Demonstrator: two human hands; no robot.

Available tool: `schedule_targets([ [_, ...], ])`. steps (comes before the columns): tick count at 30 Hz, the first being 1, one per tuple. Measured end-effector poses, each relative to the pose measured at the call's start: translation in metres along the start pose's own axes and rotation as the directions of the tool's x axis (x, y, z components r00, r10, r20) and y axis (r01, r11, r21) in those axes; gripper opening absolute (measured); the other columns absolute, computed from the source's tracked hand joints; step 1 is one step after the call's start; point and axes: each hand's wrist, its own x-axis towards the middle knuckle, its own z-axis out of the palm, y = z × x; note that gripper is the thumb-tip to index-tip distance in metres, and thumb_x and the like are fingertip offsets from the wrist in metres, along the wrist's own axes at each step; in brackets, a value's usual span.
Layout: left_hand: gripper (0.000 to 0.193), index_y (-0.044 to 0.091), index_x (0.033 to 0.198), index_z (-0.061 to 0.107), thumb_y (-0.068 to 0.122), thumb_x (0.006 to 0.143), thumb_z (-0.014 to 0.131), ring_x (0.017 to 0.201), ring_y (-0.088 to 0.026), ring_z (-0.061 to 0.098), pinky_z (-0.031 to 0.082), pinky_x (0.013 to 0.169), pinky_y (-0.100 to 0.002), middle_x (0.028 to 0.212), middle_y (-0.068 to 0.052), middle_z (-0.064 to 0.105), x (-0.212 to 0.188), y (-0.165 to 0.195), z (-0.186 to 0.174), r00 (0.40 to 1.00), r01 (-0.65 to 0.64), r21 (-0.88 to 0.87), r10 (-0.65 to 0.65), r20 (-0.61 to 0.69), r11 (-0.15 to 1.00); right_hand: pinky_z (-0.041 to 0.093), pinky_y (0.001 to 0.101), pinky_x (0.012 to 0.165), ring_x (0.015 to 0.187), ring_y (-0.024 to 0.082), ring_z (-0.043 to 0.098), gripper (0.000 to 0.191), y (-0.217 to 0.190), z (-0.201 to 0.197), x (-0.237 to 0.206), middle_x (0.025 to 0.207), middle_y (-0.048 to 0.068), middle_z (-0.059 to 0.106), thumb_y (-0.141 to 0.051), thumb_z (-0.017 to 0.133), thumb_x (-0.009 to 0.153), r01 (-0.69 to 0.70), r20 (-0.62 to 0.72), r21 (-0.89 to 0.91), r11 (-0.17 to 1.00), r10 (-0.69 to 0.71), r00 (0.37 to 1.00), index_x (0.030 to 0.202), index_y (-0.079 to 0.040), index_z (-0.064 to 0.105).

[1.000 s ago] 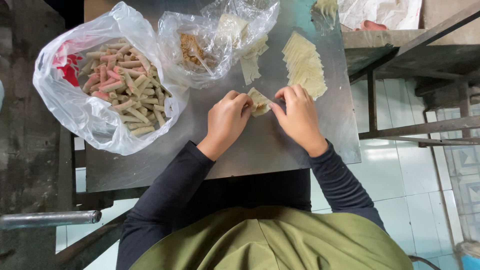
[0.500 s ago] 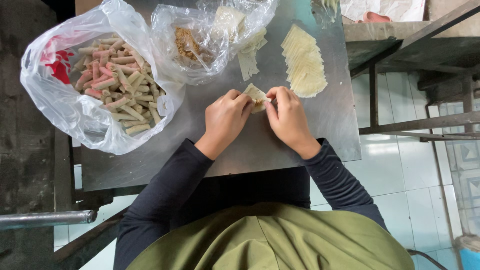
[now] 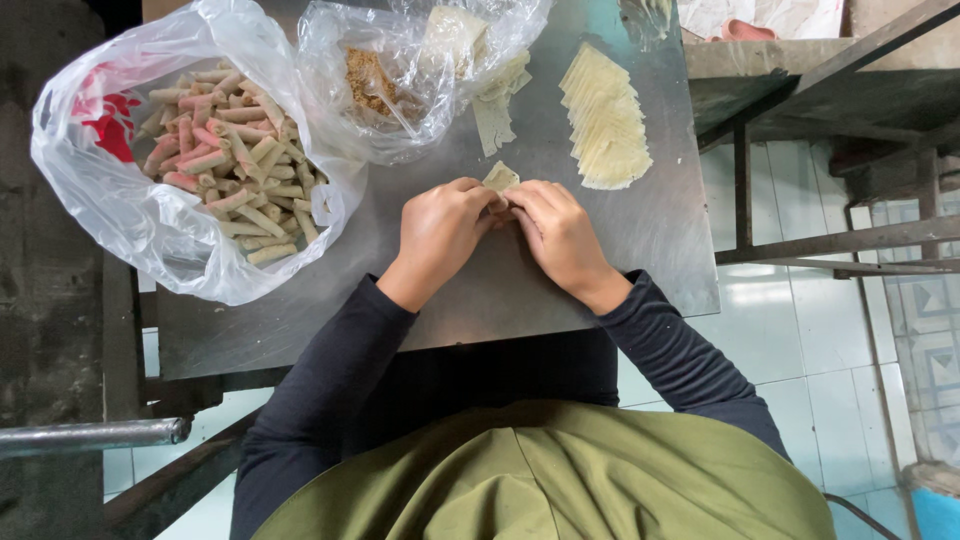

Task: The person takes thin square wafer sheets one at a time from a stack, places a dab of brown filling from a plastic bag onto a sheet, folds the sheet over the filling into a triangular piece, and sets the folded piece on the table. Folded pieces accumulate in a pile while a bag of finished rolled wafer sticks sits nearby.

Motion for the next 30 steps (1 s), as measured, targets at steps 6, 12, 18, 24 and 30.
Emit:
schedule_targets([
  [6, 0.007, 0.013, 0.089, 0.076, 0.018, 0.085, 0.075, 0.082, -0.026, 0.072, 0.054, 0.066, -0.039, 0.092, -0.002, 0.074, -0.001, -0.008, 0.004, 0.997, -0.072, 0.011, 0.072, -0.018, 0.997, 0.053, 0.0404, 0.089, 0.103, 0.034, 0.065, 0.025, 0.0, -0.001, 0.003, 0.112, 0.013, 0.067, 0.005, 0.068, 0.09, 0.011, 0.035, 0.003, 1.0, -0.011, 0.999, 0.115, 0.001, 0.069],
  [12, 0.008, 0.012, 0.086, 0.074, 0.019, 0.09, 0.074, 0.079, -0.028, 0.071, 0.054, 0.064, -0.041, 0.088, -0.006, 0.073, 0.004, -0.009, 0.009, 0.998, -0.035, 0.053, 0.038, -0.047, 0.998, 0.051, 0.0417, 0.084, 0.097, 0.035, 0.063, 0.02, 0.009, -0.005, 0.009, 0.102, 0.013, 0.065, -0.002, 0.074, 0.087, 0.001, 0.084, 0.014, 1.0, -0.003, 0.996, 0.107, -0.002, 0.071],
  [18, 0.012, 0.011, 0.089, 0.073, 0.022, 0.087, 0.076, 0.075, -0.031, 0.07, 0.053, 0.062, -0.043, 0.08, -0.007, 0.072, 0.011, -0.004, 0.007, 0.994, 0.109, 0.027, -0.109, 0.011, 0.994, 0.054, 0.0383, 0.075, 0.084, 0.029, 0.069, 0.008, 0.031, -0.006, 0.035, 0.092, 0.012, 0.07, -0.006, 0.073, 0.089, -0.206, 0.262, 0.084, 0.975, 0.178, 0.949, 0.096, -0.002, 0.074],
  [24, 0.007, 0.013, 0.083, 0.074, 0.016, 0.078, 0.078, 0.08, -0.03, 0.071, 0.053, 0.064, -0.043, 0.083, -0.005, 0.071, 0.031, -0.019, 0.004, 0.989, 0.125, -0.1, -0.116, 0.09, 0.987, 0.053, 0.0381, 0.075, 0.083, 0.028, 0.067, 0.011, 0.048, -0.012, 0.067, 0.086, 0.012, 0.066, -0.005, 0.072, 0.078, -0.312, 0.475, 0.034, 0.95, 0.259, 0.841, 0.089, -0.002, 0.069],
  [30, 0.008, 0.012, 0.083, 0.071, 0.018, 0.081, 0.077, 0.082, -0.028, 0.068, 0.052, 0.065, -0.043, 0.089, -0.006, 0.062, 0.018, -0.03, 0.008, 0.986, -0.155, 0.007, 0.155, 0.055, 0.988, 0.046, 0.0417, 0.085, 0.098, 0.031, 0.056, 0.011, 0.043, -0.007, 0.034, 0.1, 0.009, 0.057, -0.009, 0.076, 0.087, 0.036, 0.227, -0.051, 0.998, -0.023, 0.974, 0.092, -0.005, 0.067],
])
